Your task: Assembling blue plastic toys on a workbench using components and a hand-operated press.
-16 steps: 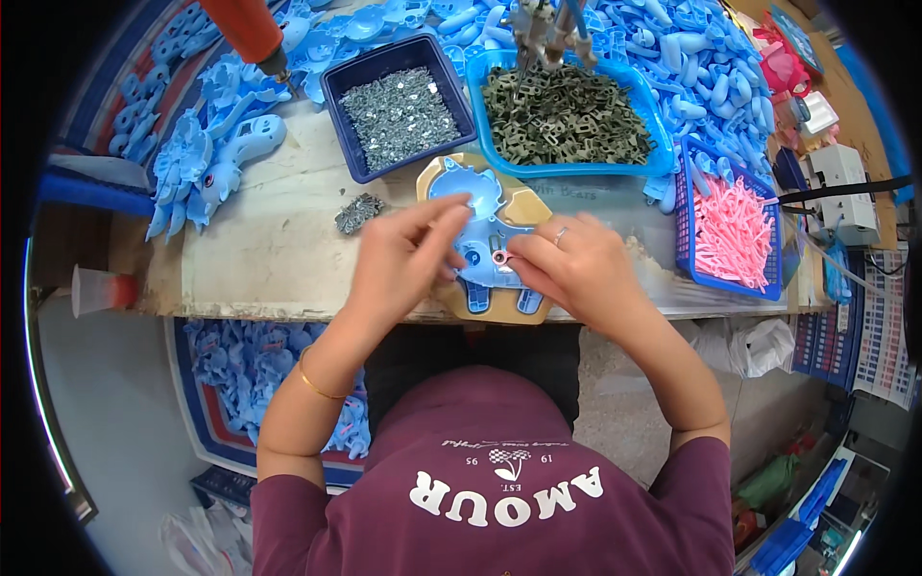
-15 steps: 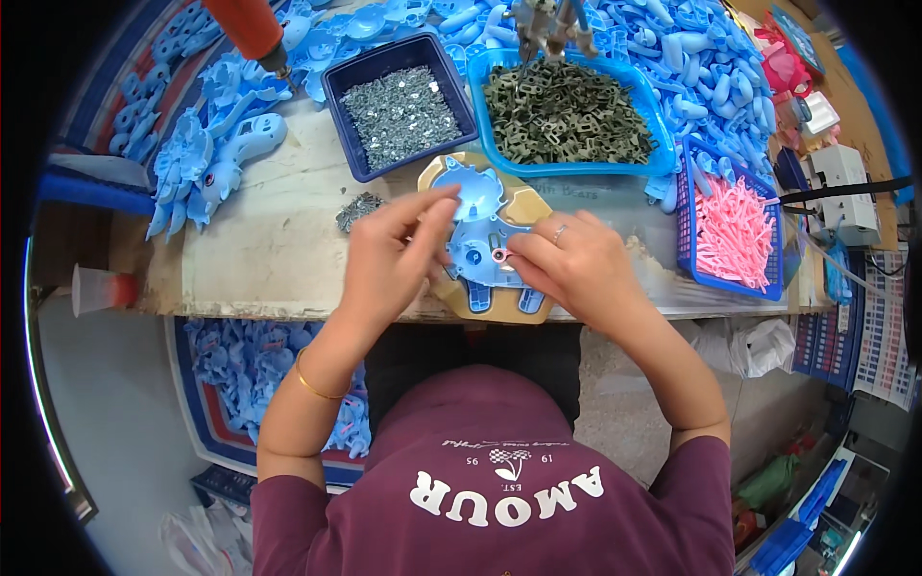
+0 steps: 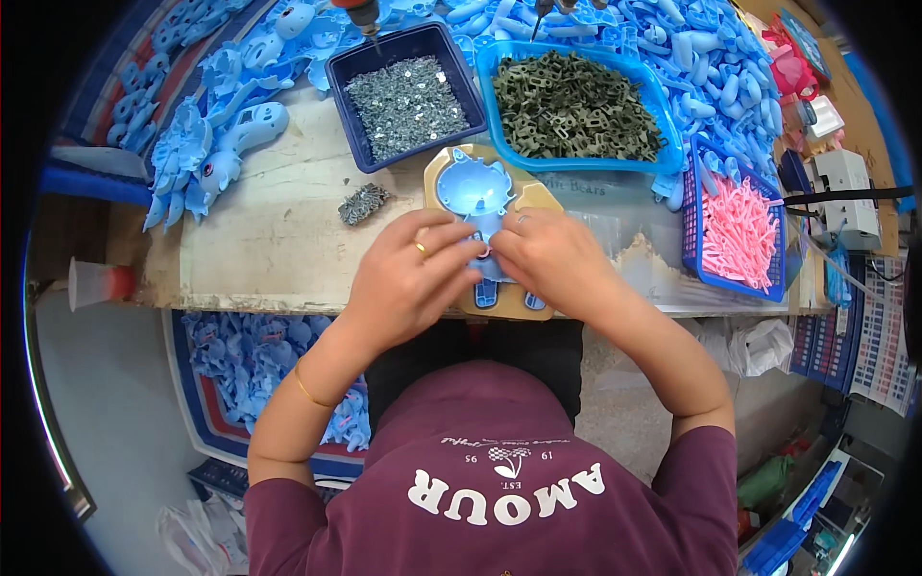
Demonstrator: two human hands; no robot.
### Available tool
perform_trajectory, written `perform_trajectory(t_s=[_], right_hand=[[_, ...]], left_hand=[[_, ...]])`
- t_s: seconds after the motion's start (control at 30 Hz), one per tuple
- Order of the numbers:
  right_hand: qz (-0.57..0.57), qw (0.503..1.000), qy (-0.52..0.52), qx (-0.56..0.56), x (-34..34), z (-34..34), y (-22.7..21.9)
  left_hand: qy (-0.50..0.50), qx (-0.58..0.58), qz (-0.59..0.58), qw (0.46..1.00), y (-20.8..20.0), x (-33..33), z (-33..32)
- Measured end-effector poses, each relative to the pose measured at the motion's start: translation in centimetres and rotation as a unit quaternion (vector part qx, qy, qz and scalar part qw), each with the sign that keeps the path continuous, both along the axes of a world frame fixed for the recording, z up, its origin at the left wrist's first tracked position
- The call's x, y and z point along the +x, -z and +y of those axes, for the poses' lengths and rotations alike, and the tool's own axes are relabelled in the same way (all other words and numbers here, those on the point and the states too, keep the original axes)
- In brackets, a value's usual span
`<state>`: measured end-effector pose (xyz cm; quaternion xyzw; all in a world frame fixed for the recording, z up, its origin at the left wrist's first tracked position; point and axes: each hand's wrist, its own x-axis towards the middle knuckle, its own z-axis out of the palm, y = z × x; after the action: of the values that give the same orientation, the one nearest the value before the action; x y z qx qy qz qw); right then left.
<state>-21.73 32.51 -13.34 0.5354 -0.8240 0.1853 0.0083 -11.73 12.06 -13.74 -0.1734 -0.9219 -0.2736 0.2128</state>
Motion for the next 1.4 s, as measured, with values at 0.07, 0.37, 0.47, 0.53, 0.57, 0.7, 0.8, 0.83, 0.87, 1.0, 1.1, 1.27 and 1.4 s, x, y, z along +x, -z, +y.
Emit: perform_trajectory(t_s=[0.07, 0.37, 0.47, 0.53, 0.57, 0.7, 0.8, 0.83, 0.87, 1.0, 1.1, 1.27, 1.4], right_hand=[[0.005, 0.999, -0.033, 0.034, -0.4, -0.2, -0.3], [-0.031, 0.996, 0.075, -0.027, 0.5, 3.0, -1.3], [-0.041, 0.994, 0.090, -0.052, 0.5, 3.6, -0.8], [-0.046, 0.992, 0.103, -0.055, 0.6, 3.8, -0.7], [-0.052, 0.991, 0.112, -0.060, 0.7, 3.8, -0.7], [-0.055, 0.989, 0.122, -0.060, 0.6, 4.0, -0.8], [-0.067, 0.986, 0.145, -0.050, 0.8, 3.7, -0.9], [-0.053, 0.986, 0.151, -0.039, 1.0, 3.6, -0.9], [-0.039, 0.986, 0.157, -0.028, 1.1, 3.4, -1.0], [-0.063, 0.987, 0.142, 0.049, -0.1, 2.8, -2.2], [-0.114, 0.984, 0.060, 0.122, -1.7, 1.6, -4.4], [-0.115, 0.943, 0.018, -0.311, -5.3, -8.3, -10.1], [-0.131, 0.933, 0.002, -0.336, -9.8, -16.8, -12.2]], left_hand=[[0.044, -0.053, -0.003, 0.998, 0.5, 0.4, 0.2], [0.046, -0.106, -0.054, 0.992, 1.5, 1.0, 0.5], [0.036, -0.100, -0.065, 0.992, 1.6, 1.0, 0.6], [0.031, -0.103, -0.054, 0.993, 1.5, 1.0, 0.7], [0.033, -0.104, -0.054, 0.993, 1.4, 0.9, 0.8], [0.031, -0.098, -0.062, 0.993, 1.3, 0.8, 1.0], [0.028, -0.090, -0.069, 0.993, 1.3, 0.9, 1.0], [0.026, -0.085, -0.068, 0.994, 1.3, 1.0, 1.0], [0.025, -0.085, -0.067, 0.994, 1.3, 1.0, 0.9], [0.030, -0.082, -0.061, 0.994, 1.3, 1.1, 0.8], [0.037, -0.075, -0.059, 0.995, 1.2, 0.9, 0.5], [0.016, 0.045, -0.046, 0.998, 0.3, 0.2, -0.5], [-0.082, -0.003, 0.009, 0.997, -0.5, -2.2, -3.0]])
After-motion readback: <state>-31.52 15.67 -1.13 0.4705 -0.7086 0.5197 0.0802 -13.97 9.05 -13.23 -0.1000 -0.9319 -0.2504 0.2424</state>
